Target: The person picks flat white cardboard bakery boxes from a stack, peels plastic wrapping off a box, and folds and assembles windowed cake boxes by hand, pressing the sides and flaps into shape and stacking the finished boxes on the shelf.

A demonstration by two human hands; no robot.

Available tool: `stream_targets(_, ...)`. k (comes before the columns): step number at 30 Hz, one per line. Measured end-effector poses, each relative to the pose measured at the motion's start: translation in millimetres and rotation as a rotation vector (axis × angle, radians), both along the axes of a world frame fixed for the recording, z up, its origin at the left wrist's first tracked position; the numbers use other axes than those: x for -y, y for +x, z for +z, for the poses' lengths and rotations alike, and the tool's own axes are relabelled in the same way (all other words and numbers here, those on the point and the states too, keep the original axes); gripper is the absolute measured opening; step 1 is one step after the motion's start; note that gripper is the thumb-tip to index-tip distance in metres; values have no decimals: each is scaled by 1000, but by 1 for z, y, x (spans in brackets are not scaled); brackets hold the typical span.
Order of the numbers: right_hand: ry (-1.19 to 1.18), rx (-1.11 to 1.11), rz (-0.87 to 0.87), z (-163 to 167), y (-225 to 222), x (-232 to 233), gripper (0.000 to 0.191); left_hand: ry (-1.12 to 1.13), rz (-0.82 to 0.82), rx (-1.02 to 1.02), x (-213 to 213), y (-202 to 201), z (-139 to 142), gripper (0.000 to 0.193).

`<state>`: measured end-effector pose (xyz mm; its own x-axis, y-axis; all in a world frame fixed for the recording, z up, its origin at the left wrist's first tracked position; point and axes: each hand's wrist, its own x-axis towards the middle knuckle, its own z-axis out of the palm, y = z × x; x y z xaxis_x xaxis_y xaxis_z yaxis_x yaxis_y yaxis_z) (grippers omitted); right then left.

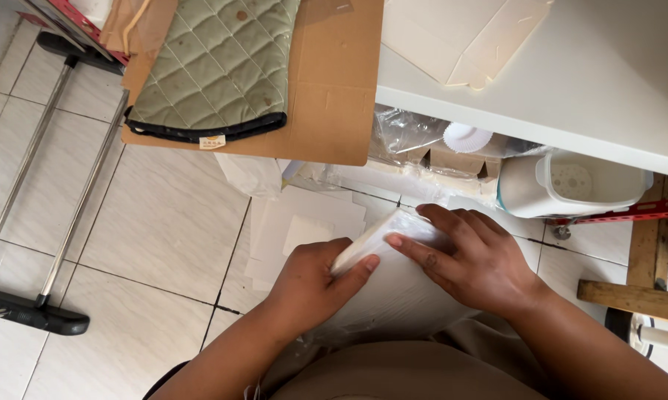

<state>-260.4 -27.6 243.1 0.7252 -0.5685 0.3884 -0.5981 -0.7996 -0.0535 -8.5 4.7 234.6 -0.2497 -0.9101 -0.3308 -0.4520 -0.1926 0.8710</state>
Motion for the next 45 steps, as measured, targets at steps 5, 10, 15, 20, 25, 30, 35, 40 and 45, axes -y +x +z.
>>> stream_targets(5, -63, 16, 33, -1, 0, 4, 42, -26, -78, 114, 3, -3, -5, 44)
stream_targets(10, 30, 29, 12, -5, -3, 7, 36, -55, -129, 150, 5, -4, -15, 48)
stream_targets(15, 151, -15, 47, -13, -7, 14, 23, -56, -192, 205, 4, -9, -29, 47)
stream_targets(20, 284, -133, 101, -16, -11, 19, 33, -126, -176, 168, 4, -10, -43, 46)
stream_targets(25, 324, -33, 37, -31, -6, 15, 43, -133, -115, 222, 12, -2, -54, 50)
stream_targets(30, 260, 61, 30, -57, -9, 12, 51, 4, -49, 190, 17, 8, -57, 53)
stream_targets(35, 191, 130, 41, -79, -14, 13, 46, 59, -42, 169, 19, 11, -55, 52)
stream_targets(40, 324, 1, -81, -83, -7, 12, 56, -15, -15, 254, 22, 14, -51, 53)
stream_targets(45, 92, -28, -42, -68, -2, 11, 49, -151, -133, 303, 21, 10, -52, 51)
